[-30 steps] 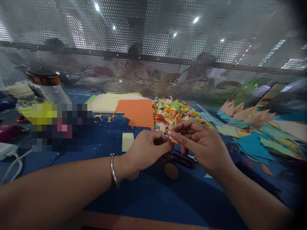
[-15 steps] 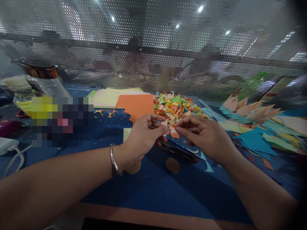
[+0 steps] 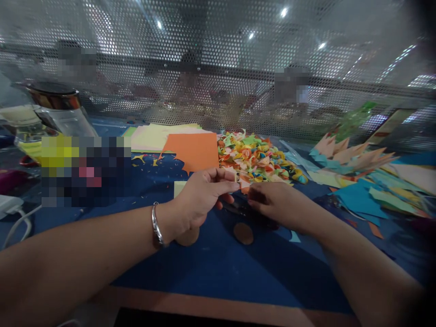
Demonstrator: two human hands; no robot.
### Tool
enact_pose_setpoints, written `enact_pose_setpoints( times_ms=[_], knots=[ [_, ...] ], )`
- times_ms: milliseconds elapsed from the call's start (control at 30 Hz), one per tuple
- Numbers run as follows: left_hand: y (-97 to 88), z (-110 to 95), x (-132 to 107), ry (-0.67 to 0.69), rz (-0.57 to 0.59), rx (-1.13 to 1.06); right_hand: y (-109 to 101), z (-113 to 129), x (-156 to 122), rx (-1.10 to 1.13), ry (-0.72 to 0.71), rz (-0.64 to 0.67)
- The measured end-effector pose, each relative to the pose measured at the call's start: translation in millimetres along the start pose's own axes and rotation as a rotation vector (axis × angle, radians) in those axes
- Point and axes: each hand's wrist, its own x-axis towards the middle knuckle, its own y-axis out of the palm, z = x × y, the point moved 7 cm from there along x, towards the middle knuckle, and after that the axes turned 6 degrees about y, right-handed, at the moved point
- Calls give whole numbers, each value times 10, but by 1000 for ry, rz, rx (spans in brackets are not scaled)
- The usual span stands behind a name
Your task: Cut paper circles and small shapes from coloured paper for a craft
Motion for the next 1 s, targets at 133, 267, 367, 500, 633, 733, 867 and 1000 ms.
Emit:
enact_pose_setpoints(
  times_ms=[133, 267, 367, 500, 633, 733, 867, 1000],
  knots=[
    [-16, 16, 8, 24, 16, 10, -68, -2, -17, 67, -12, -50],
    [-22, 44, -1, -6, 12, 26, -204, -4, -75, 278, -49, -180],
    [-17, 59, -22, -69, -9, 43, -318, 45, -145, 418, -113, -287],
    [-2, 84, -31, -141, 0, 63, -370, 135, -198, 455, -176, -304],
    [-6, 130, -22, -178, 22, 70, -330, 175, -186, 454, -188, -235],
    [-30, 144, -14, -168, 19, 99, -278, 170, -167, 468, -183, -178],
    [-25, 96, -11, -122, 53, 176, -247, 144, -163, 466, -168, -152],
    [-11, 42, -8, -114, 65, 214, -252, 158, -167, 469, -181, -143]
  ],
)
